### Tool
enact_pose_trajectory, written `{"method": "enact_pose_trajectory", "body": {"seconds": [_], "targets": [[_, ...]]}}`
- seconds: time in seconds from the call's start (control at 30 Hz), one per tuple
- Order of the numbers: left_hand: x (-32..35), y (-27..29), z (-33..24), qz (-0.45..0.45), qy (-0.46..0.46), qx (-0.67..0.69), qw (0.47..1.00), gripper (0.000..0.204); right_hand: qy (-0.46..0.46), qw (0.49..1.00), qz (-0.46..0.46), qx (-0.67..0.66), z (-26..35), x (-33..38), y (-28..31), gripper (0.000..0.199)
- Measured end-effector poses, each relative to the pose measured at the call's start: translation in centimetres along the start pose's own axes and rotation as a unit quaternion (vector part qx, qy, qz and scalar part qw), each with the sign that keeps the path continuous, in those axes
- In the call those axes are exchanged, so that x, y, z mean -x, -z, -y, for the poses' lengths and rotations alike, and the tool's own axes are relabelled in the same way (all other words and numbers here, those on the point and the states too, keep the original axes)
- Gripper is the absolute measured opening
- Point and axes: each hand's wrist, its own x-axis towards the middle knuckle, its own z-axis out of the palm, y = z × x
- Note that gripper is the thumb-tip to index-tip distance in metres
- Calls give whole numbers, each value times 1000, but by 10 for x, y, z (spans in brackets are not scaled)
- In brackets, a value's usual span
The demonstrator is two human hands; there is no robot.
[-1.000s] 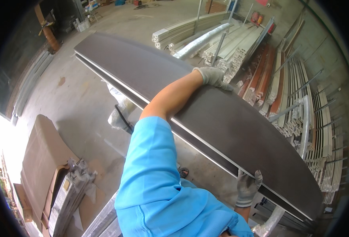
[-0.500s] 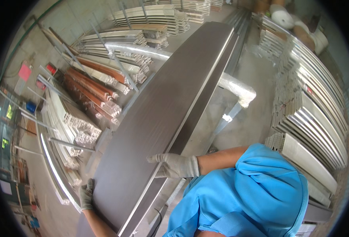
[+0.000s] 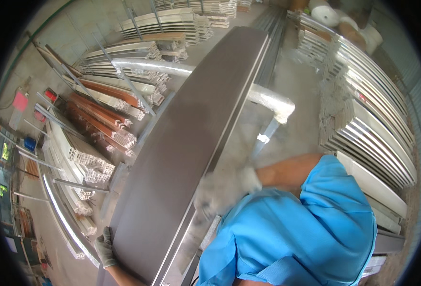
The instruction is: The person picks up long gray panels from a stack, carries them to a workbench, and uses a blue utility knife to cut or trim the edges. The person then returns the panels to the stack and repeats the process with additional panels.
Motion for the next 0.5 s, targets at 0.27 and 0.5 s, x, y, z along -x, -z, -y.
{"method": "enact_pose_trajectory", "body": {"seconds": [0.27,0.5], "targets": [[11,-7,-10,25,7,-57,998,64,-147,930,-330,-70,-30,60,31,36],[-38,-36,-24,88,-96,-56,990,53,-314,874,-366,58,-88,110,8,34]]}}
